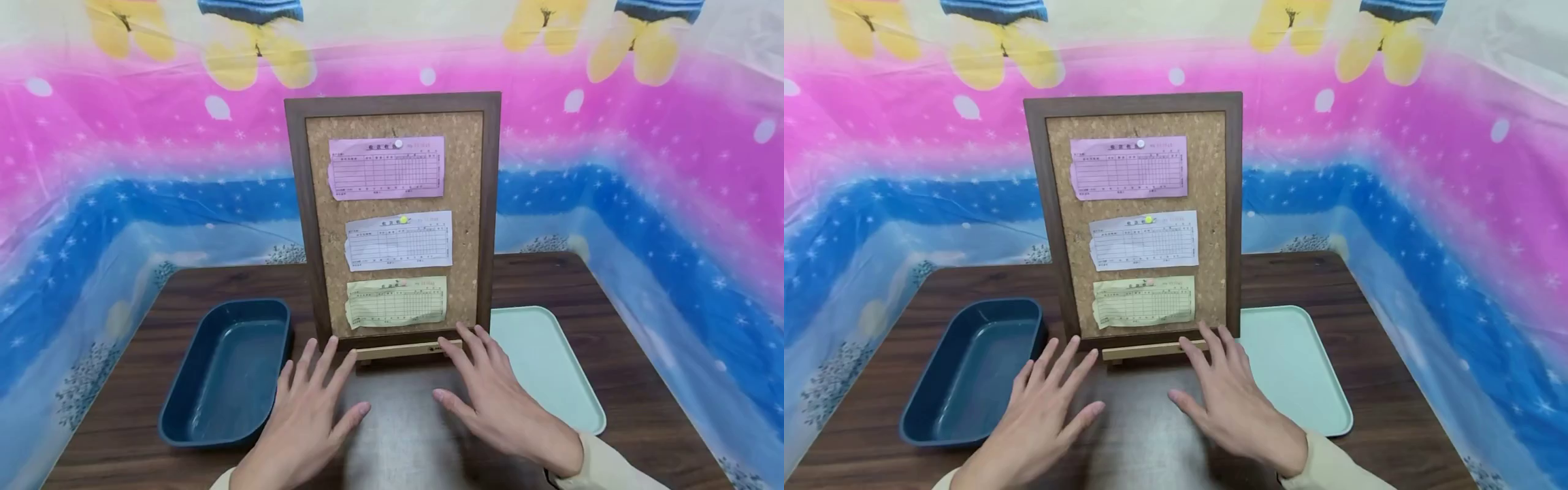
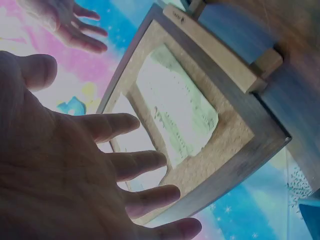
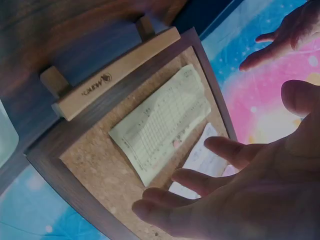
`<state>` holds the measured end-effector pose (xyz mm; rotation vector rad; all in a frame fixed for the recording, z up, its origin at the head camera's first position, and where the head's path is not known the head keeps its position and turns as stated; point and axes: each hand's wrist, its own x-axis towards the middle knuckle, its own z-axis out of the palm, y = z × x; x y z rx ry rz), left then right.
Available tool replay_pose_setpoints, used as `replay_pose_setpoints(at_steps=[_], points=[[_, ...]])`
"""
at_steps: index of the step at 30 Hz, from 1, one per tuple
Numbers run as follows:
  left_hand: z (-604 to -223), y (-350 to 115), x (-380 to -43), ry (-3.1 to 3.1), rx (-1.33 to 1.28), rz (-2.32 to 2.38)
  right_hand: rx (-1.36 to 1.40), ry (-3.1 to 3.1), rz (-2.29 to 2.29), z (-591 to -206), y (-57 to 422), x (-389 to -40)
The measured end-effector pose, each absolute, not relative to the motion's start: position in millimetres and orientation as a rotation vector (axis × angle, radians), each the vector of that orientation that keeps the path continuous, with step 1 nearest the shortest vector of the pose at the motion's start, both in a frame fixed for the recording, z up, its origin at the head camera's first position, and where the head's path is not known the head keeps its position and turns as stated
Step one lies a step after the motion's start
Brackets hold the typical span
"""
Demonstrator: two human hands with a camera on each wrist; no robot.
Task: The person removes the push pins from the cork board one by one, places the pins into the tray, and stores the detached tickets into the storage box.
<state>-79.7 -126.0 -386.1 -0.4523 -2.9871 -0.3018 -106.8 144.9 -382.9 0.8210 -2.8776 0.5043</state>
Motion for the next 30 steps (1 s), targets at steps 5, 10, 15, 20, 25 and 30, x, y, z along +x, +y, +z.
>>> replay_pose_setpoints(at_steps=[5,10,15,20,25,30], points=[[-381,-132,-83,-2.994,-0.423,-0.303,0.813,-2.866,0.465,-373,143,-110],[-373,-135,-88,-2.98,-0.43,-0.307,0.8,-2.881,0.445,-363,145,-116],[-365,-138,-98,-2.933,-0.455,-0.33,0.775,-2.861,0.458,-353,144,-125],[-367,-140,-104,-2.941,-0.491,-0.365,0.831,-2.815,0.421,-346,141,-131],[-365,-140,-107,-2.929,-0.485,-0.357,0.852,-2.797,0.384,-343,140,-136],[-359,-142,-111,-2.835,-0.526,-0.487,0.836,-2.787,0.395,-339,140,-138]])
